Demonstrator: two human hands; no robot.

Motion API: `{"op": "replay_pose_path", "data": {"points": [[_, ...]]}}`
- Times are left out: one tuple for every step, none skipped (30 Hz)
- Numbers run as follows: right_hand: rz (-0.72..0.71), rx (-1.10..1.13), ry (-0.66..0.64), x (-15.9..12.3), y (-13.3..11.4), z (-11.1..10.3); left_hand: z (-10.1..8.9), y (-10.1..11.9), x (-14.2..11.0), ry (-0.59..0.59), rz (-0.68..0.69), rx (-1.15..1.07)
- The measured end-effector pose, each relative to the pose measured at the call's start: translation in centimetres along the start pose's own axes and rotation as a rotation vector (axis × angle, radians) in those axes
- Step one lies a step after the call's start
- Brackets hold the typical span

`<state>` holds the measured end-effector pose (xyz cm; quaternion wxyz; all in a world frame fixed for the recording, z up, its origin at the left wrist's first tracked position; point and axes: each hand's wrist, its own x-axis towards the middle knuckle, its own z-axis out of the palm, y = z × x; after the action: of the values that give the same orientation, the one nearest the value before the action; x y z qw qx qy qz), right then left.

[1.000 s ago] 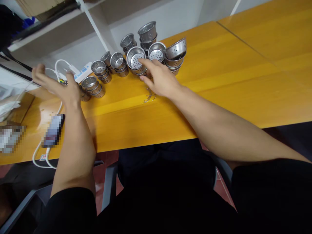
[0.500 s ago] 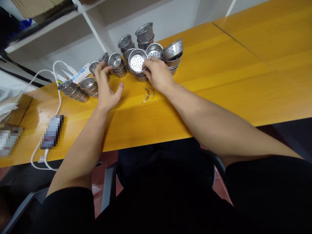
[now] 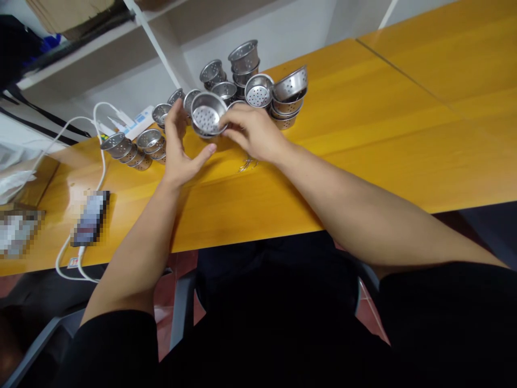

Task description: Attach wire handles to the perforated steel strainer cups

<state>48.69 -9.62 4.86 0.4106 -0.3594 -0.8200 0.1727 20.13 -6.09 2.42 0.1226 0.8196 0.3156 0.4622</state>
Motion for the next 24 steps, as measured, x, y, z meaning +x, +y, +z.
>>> {"op": "replay_pose_path", "data": {"points": [[-0.062, 0.037, -0.026, -0.2, 0.0, 0.5, 0.0, 0.0, -0.1, -0.018, 0.028, 0.012], [-0.118, 0.061, -0.045, -0.3, 0.0, 1.1, 0.0, 0.0, -0.1, -0.047, 0.047, 0.026], [-0.160, 0.077, -0.059, -0.5, 0.2, 1.6, 0.1, -0.1, -0.2, -0.082, 0.055, 0.038], [-0.186, 0.088, -0.069, -0.7, 0.3, 2.1, 0.1, -0.2, -0.4, -0.116, 0.055, 0.047], [-0.194, 0.097, -0.081, -0.8, 0.5, 2.4, 0.2, -0.3, -0.5, -0.146, 0.049, 0.055], [-0.187, 0.100, -0.094, -1.0, 0.6, 2.6, 0.3, -0.4, -0.6, -0.168, 0.044, 0.061], [-0.173, 0.097, -0.109, -1.1, 0.7, 2.7, 0.4, -0.5, -0.7, -0.182, 0.042, 0.066], [-0.157, 0.087, -0.128, -1.2, 0.8, 2.7, 0.5, -0.4, -0.7, -0.191, 0.042, 0.071], [-0.139, 0.075, -0.149, -1.3, 0.8, 2.7, 0.5, -0.4, -0.7, -0.199, 0.043, 0.079], [-0.121, 0.066, -0.171, -1.4, 0.8, 2.6, 0.6, -0.3, -0.7, -0.205, 0.040, 0.087], [-0.104, 0.066, -0.188, -1.5, 0.8, 2.6, 0.5, -0.2, -0.7, -0.210, 0.036, 0.096], [-0.086, 0.077, -0.195, -1.5, 0.8, 2.6, 0.5, -0.1, -0.7, -0.216, 0.030, 0.105], [-0.067, 0.096, -0.189, -1.6, 0.8, 2.5, 0.4, 0.1, -0.6, -0.224, 0.025, 0.116], [-0.048, 0.114, -0.167, -1.6, 0.7, 2.5, 0.3, 0.2, -0.6, -0.233, 0.019, 0.128], [-0.030, 0.126, -0.134, -1.6, 0.7, 2.6, 0.2, 0.4, -0.6, -0.243, 0.013, 0.141], [-0.010, 0.135, -0.092, -1.6, 0.6, 2.6, 0.1, 0.6, -0.6, -0.255, 0.007, 0.157], [0.015, 0.145, -0.055, -1.5, 0.6, 2.7, 0.0, 0.8, -0.6, -0.269, 0.002, 0.177], [0.045, 0.164, -0.033, -1.5, 0.6, 2.8, 0.0, 1.1, -0.6, -0.286, -0.003, 0.198], [0.080, 0.194, -0.028, -1.4, 0.6, 2.9, 0.0, 1.5, -0.5, -0.302, -0.006, 0.222], [0.116, 0.231, -0.034, -1.3, 0.6, 3.0, 0.0, 1.9, -0.5, -0.318, -0.009, 0.248], [0.150, 0.268, -0.043, -1.2, 0.6, 3.1, 0.1, 2.3, -0.4, -0.332, -0.012, 0.274], [0.177, 0.297, -0.050, -1.1, 0.6, 3.2, 0.2, 2.7, -0.4, -0.341, -0.015, 0.300], [0.196, 0.315, -0.050, -1.1, 0.6, 3.2, 0.3, 3.1, -0.3, -0.348, -0.020, 0.325], [0.209, 0.318, -0.042, -1.1, 0.6, 3.1, 0.3, 3.5, -0.3, -0.349, -0.027, 0.350]]}}
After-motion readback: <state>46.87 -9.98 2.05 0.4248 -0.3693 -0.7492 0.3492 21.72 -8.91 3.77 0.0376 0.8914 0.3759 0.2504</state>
